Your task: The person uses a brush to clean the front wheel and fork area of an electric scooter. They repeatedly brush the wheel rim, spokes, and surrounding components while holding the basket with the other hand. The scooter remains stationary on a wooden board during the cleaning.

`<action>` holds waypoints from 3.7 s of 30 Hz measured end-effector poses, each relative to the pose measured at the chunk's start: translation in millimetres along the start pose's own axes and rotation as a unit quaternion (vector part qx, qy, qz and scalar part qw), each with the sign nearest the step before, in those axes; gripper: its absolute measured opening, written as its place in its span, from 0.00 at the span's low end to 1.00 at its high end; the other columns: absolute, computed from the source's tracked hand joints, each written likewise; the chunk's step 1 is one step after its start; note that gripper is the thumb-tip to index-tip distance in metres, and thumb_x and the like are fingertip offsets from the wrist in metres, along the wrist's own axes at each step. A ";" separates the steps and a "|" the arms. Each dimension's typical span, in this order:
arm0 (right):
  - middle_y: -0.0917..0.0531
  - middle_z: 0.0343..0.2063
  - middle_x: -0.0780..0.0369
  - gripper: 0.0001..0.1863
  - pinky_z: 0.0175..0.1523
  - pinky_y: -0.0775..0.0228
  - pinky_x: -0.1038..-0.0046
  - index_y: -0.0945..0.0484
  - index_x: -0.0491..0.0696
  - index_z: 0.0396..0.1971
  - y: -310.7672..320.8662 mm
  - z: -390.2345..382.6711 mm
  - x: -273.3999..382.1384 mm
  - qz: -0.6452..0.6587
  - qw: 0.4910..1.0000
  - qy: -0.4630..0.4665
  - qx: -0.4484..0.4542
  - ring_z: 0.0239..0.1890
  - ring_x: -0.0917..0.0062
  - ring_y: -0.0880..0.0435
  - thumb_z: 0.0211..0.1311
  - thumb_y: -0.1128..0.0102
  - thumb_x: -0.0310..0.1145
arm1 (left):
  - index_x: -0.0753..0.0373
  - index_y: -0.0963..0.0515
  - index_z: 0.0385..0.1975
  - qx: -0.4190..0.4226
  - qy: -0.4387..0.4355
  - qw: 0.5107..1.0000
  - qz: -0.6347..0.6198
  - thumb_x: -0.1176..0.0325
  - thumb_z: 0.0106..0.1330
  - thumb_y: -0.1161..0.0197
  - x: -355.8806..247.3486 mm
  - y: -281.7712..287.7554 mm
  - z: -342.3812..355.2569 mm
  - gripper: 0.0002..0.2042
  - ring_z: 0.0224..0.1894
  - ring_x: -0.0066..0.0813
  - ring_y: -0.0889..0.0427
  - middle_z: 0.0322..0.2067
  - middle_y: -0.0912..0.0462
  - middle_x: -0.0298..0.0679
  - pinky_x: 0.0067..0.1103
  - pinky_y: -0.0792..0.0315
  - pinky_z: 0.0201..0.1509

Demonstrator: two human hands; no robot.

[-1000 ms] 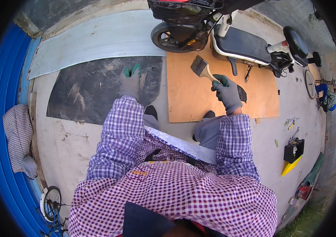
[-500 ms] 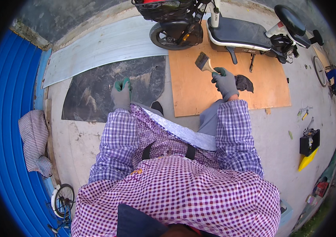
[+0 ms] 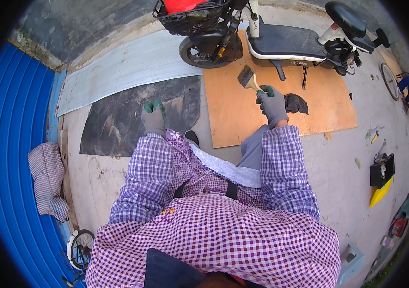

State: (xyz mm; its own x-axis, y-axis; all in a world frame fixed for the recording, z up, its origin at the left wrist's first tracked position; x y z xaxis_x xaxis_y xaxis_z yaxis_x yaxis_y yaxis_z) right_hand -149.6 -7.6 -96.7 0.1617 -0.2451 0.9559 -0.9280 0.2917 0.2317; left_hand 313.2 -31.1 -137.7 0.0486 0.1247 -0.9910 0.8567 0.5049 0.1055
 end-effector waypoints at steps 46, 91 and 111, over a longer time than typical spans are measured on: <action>0.26 0.54 0.48 0.26 0.54 0.22 0.58 0.25 0.52 0.60 -192.0 183.9 81.9 -0.273 0.939 0.060 -0.199 0.52 0.52 0.17 0.60 0.36 0.28 | 0.65 0.18 0.52 0.391 0.008 0.914 0.105 0.71 0.66 0.33 -19.0 -139.2 -39.1 0.15 0.47 0.34 0.15 0.46 0.15 0.44 0.28 0.22 0.51; 0.20 0.55 0.49 0.26 0.57 0.23 0.59 0.28 0.49 0.64 -303.6 183.5 74.3 -0.398 0.915 0.070 -0.001 0.55 0.56 0.15 0.66 0.41 0.35 | 0.68 0.19 0.53 0.354 -0.109 0.922 0.110 0.75 0.65 0.34 -46.2 -131.0 -29.5 0.17 0.46 0.28 0.15 0.45 0.14 0.43 0.25 0.23 0.50; 0.22 0.54 0.49 0.30 0.55 0.23 0.59 0.30 0.54 0.68 -301.9 192.8 88.0 -0.476 0.870 0.122 -0.041 0.51 0.55 0.14 0.65 0.39 0.37 | 0.60 0.18 0.48 0.271 -0.102 0.912 0.289 0.59 0.64 0.30 -41.2 -95.4 -1.5 0.16 0.41 0.44 0.13 0.43 0.15 0.45 0.35 0.21 0.44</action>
State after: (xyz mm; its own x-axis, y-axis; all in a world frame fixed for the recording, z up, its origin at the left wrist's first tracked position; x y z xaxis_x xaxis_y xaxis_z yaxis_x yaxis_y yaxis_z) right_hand 80.1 -295.5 -117.3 0.9196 -0.2112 0.3312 -0.3090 0.1317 0.9419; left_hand 228.7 -83.1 -106.8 0.6206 0.0477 -0.7827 0.7827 -0.0989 0.6146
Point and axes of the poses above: each hand's wrist, its own z-axis towards the middle knuckle, its own y-axis out of the back of the hand, x = y × z, the point moved 9 cm from there along z, towards the middle knuckle
